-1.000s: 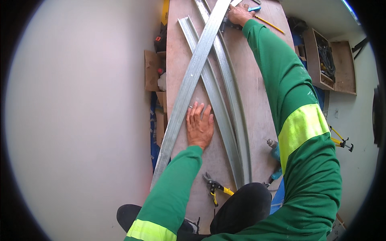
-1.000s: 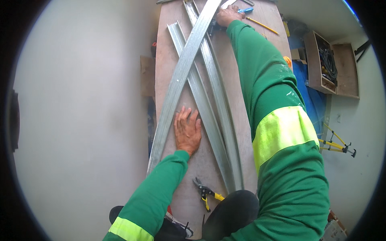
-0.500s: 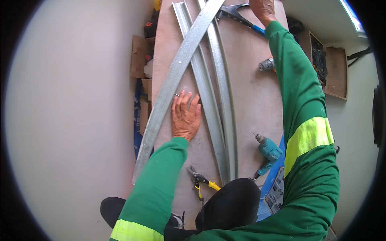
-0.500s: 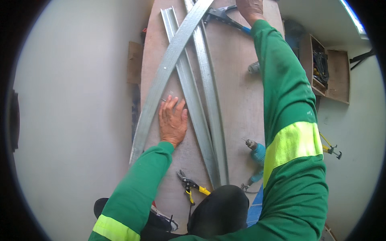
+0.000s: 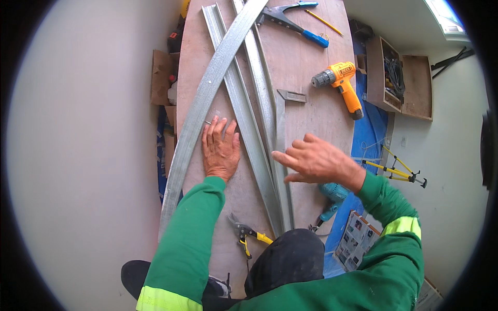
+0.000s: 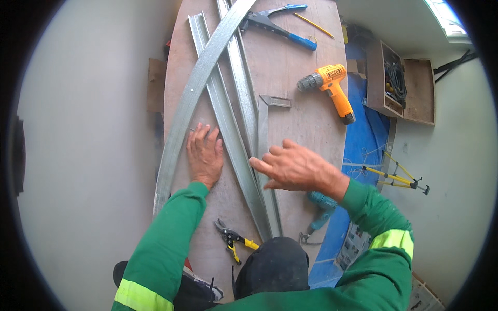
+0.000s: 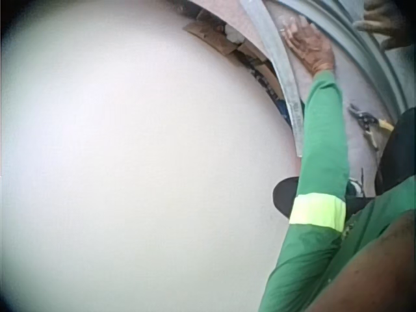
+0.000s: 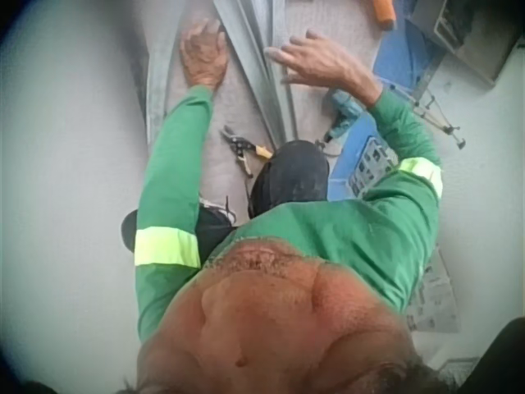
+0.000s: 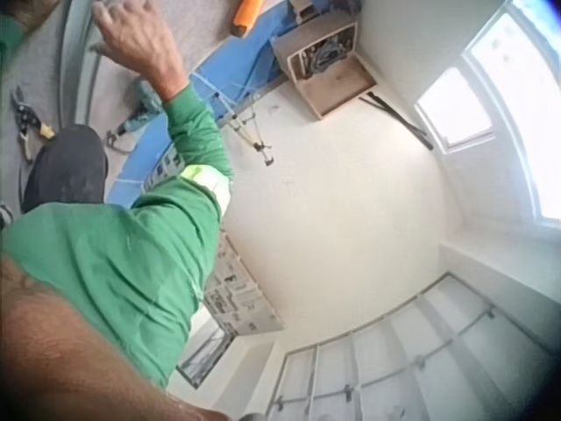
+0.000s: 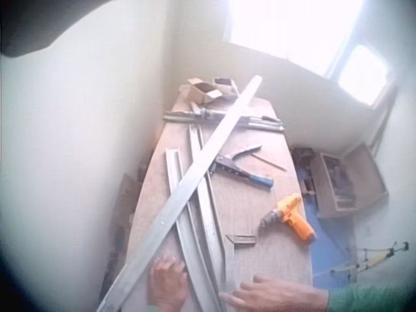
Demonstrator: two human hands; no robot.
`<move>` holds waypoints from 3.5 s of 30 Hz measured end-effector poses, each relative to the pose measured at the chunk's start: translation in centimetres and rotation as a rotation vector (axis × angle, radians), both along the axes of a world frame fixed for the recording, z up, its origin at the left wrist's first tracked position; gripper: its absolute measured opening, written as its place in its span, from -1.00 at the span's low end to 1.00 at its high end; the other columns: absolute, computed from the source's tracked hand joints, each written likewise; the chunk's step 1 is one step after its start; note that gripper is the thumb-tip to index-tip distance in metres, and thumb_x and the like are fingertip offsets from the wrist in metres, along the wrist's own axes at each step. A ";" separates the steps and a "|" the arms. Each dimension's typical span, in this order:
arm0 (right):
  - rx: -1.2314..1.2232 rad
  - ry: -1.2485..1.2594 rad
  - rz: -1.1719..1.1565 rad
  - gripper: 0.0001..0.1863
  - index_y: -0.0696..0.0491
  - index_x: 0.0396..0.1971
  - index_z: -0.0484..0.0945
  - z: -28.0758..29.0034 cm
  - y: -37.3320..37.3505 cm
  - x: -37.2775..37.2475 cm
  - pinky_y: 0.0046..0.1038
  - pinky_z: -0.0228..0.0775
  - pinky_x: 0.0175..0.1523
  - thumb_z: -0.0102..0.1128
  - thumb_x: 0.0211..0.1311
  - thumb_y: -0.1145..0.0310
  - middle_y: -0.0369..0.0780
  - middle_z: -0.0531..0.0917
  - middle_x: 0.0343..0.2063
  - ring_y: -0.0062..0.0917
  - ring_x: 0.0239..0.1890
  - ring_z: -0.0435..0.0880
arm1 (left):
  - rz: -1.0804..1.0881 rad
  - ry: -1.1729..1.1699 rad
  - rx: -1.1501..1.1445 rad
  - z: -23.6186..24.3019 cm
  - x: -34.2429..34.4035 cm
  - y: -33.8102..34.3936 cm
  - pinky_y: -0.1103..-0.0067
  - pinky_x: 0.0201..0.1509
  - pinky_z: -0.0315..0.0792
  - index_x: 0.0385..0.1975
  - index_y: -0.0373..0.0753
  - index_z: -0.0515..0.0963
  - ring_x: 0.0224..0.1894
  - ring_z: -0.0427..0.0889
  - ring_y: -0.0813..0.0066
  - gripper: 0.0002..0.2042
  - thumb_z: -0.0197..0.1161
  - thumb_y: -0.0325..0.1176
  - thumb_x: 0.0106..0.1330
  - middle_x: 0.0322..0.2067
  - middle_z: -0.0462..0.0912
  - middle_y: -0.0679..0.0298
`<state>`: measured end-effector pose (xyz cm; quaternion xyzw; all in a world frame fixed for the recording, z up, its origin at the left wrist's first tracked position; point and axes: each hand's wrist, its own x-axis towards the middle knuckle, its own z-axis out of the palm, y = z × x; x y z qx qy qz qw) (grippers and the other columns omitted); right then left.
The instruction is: The person measures and marks metal profiles on the ceiling, then cuts them to size using tin snips. The cut pieces are placed on the floor.
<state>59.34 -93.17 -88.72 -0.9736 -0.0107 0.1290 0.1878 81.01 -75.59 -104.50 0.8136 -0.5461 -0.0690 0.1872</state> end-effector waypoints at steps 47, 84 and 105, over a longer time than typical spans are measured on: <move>-0.507 -0.341 -1.035 -0.46 -0.07 0.40 0.49 8.3 -1.1 -12.4 -0.04 0.58 0.09 0.31 0.45 0.28 0.01 0.73 0.01 0.04 0.05 0.74 | -0.154 0.512 -0.096 4.8 3.2 3.2 0.25 0.57 0.34 0.29 -0.19 0.61 0.40 0.53 0.05 -0.64 0.20 -0.28 0.58 0.35 0.55 0.06; 1.179 -0.059 -1.153 -0.75 0.14 0.01 0.52 -7.1 25.0 7.5 -0.52 0.25 -0.52 0.33 0.51 0.34 -0.32 0.56 -0.38 -0.69 -0.55 0.35 | 0.232 1.098 0.162 2.3 9.0 33.0 0.40 0.29 0.46 0.36 -0.18 0.56 0.11 0.62 0.41 -0.55 0.10 -0.01 0.71 0.09 0.72 0.25; 1.006 -0.099 -1.274 -0.66 0.26 -0.22 0.70 -12.8 31.4 13.0 -0.24 0.55 -0.35 0.41 0.37 0.22 -0.02 0.78 -0.39 -0.33 -0.41 0.77 | 0.080 0.275 -0.174 2.8 2.3 28.1 0.20 0.46 0.50 0.40 -0.04 0.59 0.43 0.51 -0.12 -0.33 0.61 -0.09 0.27 0.40 0.45 -0.09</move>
